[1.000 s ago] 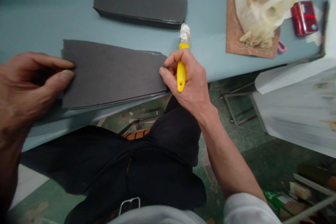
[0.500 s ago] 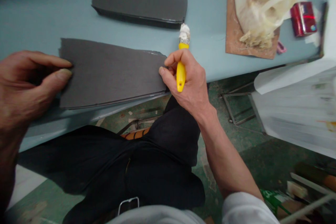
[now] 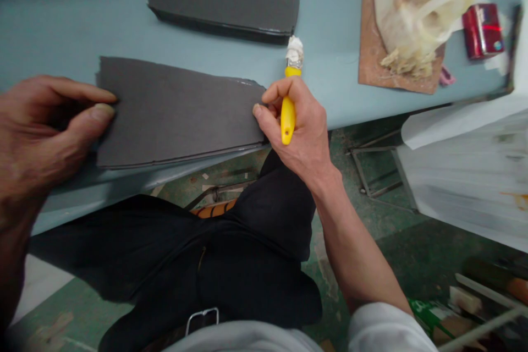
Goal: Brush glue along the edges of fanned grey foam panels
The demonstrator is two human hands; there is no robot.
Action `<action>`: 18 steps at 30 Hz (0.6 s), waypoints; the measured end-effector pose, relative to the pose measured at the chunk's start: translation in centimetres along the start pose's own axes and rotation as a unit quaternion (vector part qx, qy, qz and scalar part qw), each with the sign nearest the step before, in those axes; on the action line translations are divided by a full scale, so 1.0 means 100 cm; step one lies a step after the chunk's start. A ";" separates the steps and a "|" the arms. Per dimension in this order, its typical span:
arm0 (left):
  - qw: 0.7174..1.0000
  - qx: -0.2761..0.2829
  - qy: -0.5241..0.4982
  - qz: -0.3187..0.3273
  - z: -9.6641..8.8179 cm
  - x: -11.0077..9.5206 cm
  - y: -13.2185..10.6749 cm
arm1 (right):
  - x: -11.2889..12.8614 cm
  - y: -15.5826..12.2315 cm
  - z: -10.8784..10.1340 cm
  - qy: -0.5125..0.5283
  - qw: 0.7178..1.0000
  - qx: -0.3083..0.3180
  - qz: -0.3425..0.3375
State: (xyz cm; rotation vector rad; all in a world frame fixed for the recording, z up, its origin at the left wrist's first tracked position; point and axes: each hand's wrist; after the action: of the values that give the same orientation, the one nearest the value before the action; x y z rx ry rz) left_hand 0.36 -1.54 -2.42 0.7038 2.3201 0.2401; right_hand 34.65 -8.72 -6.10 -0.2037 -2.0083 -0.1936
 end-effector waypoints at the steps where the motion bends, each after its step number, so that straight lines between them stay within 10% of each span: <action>1: 1.000 0.000 0.004 0.001 0.000 0.000 0.000 | 0.000 0.000 0.000 0.000 1.000 0.000 -0.001; 18: 0.999 0.008 0.030 0.018 -0.002 0.002 0.000 | -0.001 -0.001 0.003 -0.004 1.000 -0.019 -0.009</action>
State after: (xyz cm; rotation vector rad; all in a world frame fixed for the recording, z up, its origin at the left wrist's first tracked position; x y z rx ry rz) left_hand 0.15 -1.39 -2.41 0.7573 2.3695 0.2622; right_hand 34.39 -8.81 -6.35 -0.2103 -2.0153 -0.2434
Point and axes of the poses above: each hand's wrist, its own y-axis towards the middle knuckle, its own z-axis out of the palm, x = y × z, and after that the axes turned 14 degrees about z, right-handed
